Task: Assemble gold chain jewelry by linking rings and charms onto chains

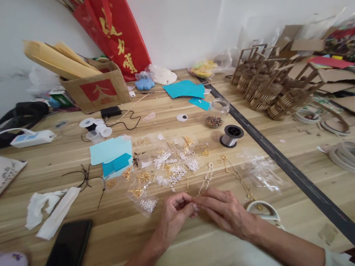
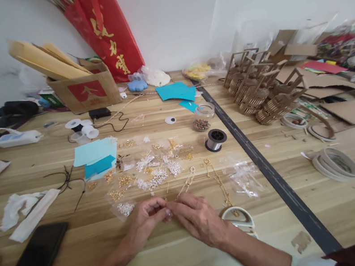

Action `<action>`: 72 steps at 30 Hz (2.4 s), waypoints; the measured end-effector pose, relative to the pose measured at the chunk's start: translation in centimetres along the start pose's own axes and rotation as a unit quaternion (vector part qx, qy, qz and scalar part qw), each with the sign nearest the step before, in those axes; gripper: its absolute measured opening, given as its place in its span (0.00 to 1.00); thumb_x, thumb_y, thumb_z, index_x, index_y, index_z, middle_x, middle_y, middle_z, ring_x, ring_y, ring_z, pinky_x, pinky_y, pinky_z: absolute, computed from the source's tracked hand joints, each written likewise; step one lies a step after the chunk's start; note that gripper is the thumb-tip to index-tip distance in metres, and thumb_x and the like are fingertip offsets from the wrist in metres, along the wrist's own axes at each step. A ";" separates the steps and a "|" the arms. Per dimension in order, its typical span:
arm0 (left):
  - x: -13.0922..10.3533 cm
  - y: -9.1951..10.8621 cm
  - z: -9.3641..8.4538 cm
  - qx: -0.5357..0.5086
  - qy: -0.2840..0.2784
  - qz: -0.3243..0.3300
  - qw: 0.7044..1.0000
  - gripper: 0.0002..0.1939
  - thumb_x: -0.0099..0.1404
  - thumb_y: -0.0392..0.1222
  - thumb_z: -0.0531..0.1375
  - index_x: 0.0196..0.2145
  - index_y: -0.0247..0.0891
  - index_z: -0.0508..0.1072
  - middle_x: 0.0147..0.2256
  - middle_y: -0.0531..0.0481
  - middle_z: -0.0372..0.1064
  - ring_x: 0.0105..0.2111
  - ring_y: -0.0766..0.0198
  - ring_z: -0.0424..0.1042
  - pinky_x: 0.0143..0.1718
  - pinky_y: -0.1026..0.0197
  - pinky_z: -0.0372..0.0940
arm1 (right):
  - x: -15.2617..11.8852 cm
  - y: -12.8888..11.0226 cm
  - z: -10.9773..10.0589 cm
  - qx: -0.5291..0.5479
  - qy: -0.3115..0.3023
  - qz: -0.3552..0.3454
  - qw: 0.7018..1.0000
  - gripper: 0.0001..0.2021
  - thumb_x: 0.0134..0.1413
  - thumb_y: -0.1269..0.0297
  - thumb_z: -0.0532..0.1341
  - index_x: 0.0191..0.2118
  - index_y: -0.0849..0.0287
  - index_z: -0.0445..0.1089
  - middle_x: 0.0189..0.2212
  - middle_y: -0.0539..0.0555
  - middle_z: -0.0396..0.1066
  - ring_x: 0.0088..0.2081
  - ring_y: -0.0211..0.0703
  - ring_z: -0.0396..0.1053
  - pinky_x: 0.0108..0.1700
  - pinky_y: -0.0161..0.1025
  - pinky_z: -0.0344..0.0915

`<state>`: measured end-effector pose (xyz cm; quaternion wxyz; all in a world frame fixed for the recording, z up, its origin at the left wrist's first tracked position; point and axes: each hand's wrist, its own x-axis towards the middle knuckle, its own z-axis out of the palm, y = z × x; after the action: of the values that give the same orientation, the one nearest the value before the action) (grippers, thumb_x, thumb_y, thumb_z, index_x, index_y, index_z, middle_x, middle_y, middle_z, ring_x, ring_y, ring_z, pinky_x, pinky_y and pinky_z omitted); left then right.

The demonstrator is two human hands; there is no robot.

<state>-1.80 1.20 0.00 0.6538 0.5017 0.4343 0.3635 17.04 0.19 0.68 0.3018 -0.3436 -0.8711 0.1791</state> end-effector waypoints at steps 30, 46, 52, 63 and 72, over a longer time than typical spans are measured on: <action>0.0 -0.2 0.6 0.007 0.048 0.005 0.999 0.08 0.52 0.43 0.66 0.24 0.35 0.77 0.22 0.50 0.75 0.25 0.62 0.72 0.30 0.63 0.67 | 0.5 0.3 0.7 0.114 0.078 0.075 0.988 0.08 0.62 0.68 0.58 0.41 0.59 0.74 0.32 0.56 0.74 0.32 0.40 0.72 0.32 0.34 0.69; -0.2 -0.5 1.1 0.020 0.081 0.005 0.996 0.08 0.52 0.43 0.66 0.24 0.35 0.76 0.22 0.50 0.75 0.24 0.63 0.72 0.29 0.64 0.68 | 0.5 -0.1 0.5 0.044 0.109 0.036 0.992 0.08 0.63 0.70 0.56 0.38 0.60 0.73 0.26 0.53 0.71 0.26 0.38 0.68 0.28 0.33 0.64; -0.1 -0.5 1.1 0.008 0.079 -0.009 0.997 0.09 0.52 0.45 0.66 0.24 0.35 0.76 0.22 0.50 0.74 0.24 0.63 0.72 0.29 0.63 0.69 | 0.5 -0.2 0.5 0.043 0.085 0.043 0.994 0.08 0.65 0.69 0.54 0.40 0.59 0.71 0.28 0.53 0.71 0.28 0.38 0.68 0.28 0.33 0.64; -0.2 -0.4 1.0 0.092 0.117 0.060 0.987 0.03 0.54 0.38 0.64 0.25 0.36 0.76 0.23 0.51 0.75 0.24 0.64 0.72 0.28 0.66 0.66 | 0.7 -0.2 0.3 0.149 0.036 0.103 0.983 0.07 0.64 0.71 0.53 0.35 0.58 0.66 0.31 0.52 0.67 0.32 0.39 0.66 0.34 0.34 0.63; -0.1 -0.6 1.0 0.106 0.077 0.056 0.990 0.05 0.56 0.37 0.62 0.24 0.36 0.76 0.23 0.50 0.74 0.24 0.64 0.71 0.28 0.66 0.65 | 0.9 -0.5 -0.2 0.212 0.018 0.170 0.962 0.07 0.63 0.69 0.55 0.33 0.59 0.67 0.28 0.50 0.65 0.30 0.38 0.64 0.32 0.34 0.60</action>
<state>-0.92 0.64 -0.44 0.5402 0.5625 0.4906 0.3886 16.37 0.55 1.42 0.3488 -0.4183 -0.7360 0.4020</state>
